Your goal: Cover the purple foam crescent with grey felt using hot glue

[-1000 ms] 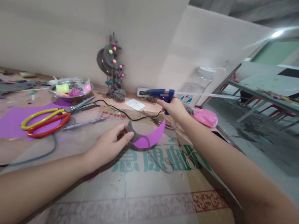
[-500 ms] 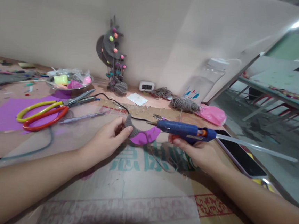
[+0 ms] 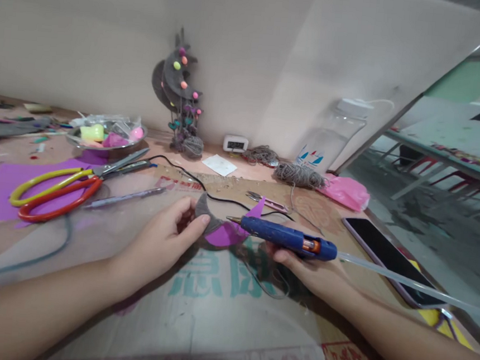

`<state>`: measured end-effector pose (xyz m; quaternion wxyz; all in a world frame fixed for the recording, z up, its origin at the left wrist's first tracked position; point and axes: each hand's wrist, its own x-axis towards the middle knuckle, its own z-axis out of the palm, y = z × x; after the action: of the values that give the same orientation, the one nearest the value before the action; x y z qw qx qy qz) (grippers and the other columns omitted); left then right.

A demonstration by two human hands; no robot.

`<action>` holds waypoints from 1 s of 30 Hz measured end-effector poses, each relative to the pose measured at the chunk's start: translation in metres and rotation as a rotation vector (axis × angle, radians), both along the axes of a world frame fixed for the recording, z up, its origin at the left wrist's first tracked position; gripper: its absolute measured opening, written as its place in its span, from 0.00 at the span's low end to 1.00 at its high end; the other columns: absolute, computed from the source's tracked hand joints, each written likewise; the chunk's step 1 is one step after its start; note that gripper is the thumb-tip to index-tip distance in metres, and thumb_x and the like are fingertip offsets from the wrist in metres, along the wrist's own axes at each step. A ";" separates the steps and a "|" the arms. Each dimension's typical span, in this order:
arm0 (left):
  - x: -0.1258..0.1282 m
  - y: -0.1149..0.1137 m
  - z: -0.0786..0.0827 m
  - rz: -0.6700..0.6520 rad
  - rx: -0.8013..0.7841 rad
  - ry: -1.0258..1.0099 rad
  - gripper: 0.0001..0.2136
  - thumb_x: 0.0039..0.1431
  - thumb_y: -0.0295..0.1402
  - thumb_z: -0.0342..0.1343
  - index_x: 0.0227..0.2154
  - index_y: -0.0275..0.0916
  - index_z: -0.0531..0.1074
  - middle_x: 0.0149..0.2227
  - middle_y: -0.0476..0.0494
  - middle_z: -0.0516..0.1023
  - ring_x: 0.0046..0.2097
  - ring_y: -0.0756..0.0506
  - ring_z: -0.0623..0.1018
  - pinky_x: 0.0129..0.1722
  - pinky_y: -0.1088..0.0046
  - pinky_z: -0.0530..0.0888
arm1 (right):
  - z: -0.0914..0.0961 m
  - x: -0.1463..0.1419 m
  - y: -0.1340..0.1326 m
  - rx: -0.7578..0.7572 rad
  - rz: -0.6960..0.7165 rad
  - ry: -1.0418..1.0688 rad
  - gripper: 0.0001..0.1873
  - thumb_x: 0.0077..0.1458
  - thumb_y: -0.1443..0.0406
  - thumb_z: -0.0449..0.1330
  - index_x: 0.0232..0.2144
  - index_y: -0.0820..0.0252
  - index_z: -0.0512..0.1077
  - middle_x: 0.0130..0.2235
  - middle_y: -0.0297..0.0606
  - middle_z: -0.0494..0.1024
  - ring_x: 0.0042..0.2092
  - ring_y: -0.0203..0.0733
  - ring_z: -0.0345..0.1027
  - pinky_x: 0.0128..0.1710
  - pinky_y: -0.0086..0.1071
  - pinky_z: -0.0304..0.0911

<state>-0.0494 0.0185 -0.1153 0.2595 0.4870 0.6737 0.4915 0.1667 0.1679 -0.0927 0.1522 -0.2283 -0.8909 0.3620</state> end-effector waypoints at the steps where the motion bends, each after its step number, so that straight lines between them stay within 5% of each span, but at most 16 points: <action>1: 0.000 0.000 0.000 -0.002 0.007 0.001 0.09 0.61 0.40 0.48 0.30 0.41 0.63 0.25 0.54 0.64 0.28 0.50 0.65 0.27 0.75 0.63 | 0.000 0.000 0.000 -0.002 0.003 0.002 0.14 0.53 0.53 0.57 0.28 0.58 0.70 0.29 0.36 0.74 0.31 0.39 0.69 0.31 0.30 0.65; 30: 0.002 0.000 0.001 -0.024 0.010 0.013 0.10 0.61 0.40 0.47 0.30 0.40 0.64 0.26 0.52 0.64 0.28 0.50 0.65 0.27 0.75 0.63 | -0.006 0.000 -0.001 0.030 -0.028 -0.081 0.14 0.53 0.54 0.58 0.26 0.57 0.65 0.26 0.35 0.69 0.29 0.41 0.63 0.27 0.33 0.60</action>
<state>-0.0478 0.0187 -0.1143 0.2585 0.4996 0.6671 0.4884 0.1662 0.1671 -0.0991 0.1243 -0.2528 -0.8984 0.3371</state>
